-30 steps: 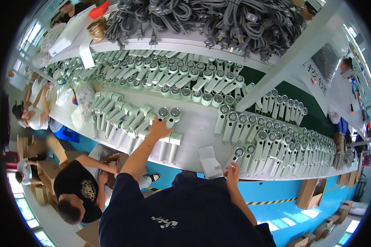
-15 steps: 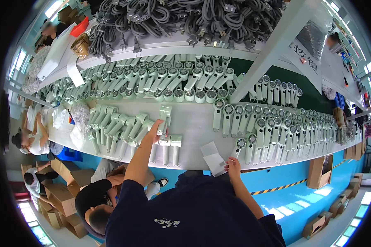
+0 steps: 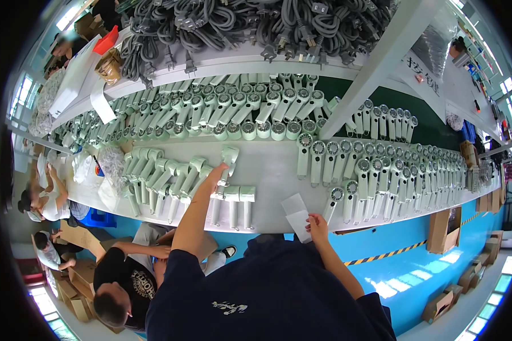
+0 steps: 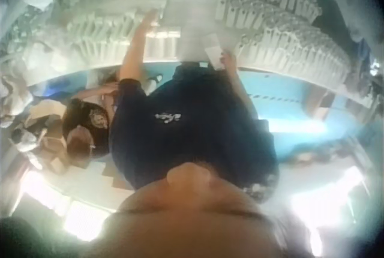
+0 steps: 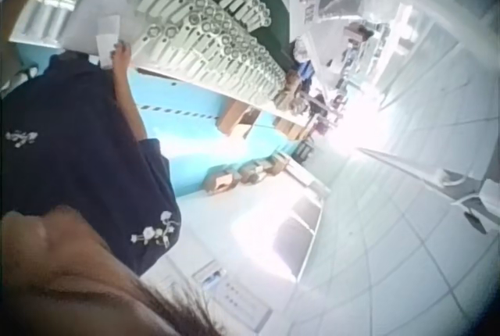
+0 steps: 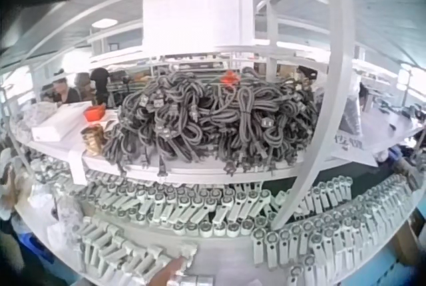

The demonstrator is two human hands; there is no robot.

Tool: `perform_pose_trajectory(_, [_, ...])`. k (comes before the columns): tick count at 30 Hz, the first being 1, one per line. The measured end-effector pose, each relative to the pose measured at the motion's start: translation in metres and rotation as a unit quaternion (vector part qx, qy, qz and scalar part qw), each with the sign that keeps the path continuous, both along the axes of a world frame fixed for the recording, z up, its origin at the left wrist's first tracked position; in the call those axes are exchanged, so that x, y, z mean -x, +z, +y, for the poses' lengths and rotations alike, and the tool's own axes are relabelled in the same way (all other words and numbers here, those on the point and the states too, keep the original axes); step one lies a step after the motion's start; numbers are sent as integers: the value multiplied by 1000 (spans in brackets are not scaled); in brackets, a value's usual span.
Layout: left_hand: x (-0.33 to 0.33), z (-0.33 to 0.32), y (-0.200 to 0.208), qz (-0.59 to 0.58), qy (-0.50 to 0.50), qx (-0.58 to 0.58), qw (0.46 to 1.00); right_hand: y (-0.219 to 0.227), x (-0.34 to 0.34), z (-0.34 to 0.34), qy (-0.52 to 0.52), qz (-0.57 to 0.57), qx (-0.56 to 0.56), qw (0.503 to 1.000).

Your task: Apply protective film or labels to plastic electronic components on a production line.

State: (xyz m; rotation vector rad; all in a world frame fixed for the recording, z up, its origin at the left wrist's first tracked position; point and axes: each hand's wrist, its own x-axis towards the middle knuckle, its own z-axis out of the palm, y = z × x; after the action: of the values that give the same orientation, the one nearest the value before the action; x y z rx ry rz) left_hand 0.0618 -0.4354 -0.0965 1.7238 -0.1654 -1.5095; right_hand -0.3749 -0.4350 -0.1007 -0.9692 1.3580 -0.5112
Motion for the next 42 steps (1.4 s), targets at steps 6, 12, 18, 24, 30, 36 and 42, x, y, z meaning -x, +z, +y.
perform_pose_trajectory(6, [-7,7,1,-68,-8,-18,998,-3,0,-2,-26,12,-26,999])
perform_pose_trajectory(12, [-2,9,25,-110,-32,-22,993,4,3,-4,-28,11,-41,999])
perform_pose_trajectory(18, [34,20,58,-274,-15,115,955,-19,21,-9,19,137,119,983])
perform_pose_trajectory(24, [46,16,31,-228,-181,53,955,-33,22,-8,147,285,272,907])
perform_pose_trajectory(30, [49,16,-1,-217,-63,54,973,-28,34,-9,152,222,117,956])
perform_pose_trajectory(36, [66,16,18,-517,-232,-70,821,-26,50,-13,221,275,71,933])
perform_pose_trajectory(42, [131,29,60,-467,-206,159,845,29,31,-59,109,87,-7,990])
